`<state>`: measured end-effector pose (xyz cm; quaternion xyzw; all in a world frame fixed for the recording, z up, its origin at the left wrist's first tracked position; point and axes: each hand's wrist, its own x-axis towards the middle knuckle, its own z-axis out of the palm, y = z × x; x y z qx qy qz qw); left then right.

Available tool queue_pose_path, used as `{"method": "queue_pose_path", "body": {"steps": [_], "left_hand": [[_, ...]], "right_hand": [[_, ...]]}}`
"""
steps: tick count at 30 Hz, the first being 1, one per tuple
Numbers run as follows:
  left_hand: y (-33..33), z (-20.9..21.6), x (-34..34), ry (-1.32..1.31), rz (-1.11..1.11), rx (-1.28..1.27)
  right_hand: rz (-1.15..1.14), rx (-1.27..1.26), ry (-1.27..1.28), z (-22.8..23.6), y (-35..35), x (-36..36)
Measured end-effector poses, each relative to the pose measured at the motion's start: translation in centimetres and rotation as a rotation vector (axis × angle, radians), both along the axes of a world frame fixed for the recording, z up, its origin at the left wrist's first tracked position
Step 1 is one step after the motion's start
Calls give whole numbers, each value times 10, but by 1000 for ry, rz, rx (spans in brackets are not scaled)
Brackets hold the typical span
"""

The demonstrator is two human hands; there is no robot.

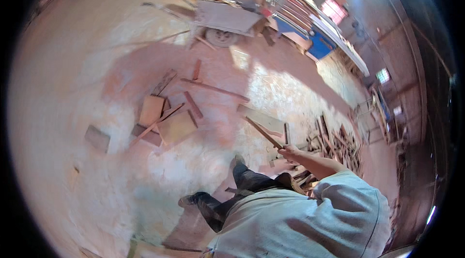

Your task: The person picks up curved wood slats from a table and places them onto a blue metal rack, organizing them side-by-side.

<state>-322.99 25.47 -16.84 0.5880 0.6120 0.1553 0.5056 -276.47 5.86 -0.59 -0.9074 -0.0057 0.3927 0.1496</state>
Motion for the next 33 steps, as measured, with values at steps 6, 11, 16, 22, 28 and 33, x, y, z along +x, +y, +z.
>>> {"method": "queue_pose_path", "body": {"steps": [6,11,16,22,28,33], "left_hand": [[-19,14,144,-59,-337,-290],[-27,17,185,149,-534,-445],[46,32,190,236,-993,-285],[87,54,395,251,-554,-436],[210,-8,576,91,-148,-433],[206,-8,797,-89,-545,-445]], "right_hand": [[69,154,5,-53,-69,80],[-123,301,-24,-77,-123,155],[-543,469,105,-42,-155,210],[-822,418,-9,-41,-215,276],[-1042,409,-203,-82,-302,315],[-1312,272,-226,-77,-332,329]]}}
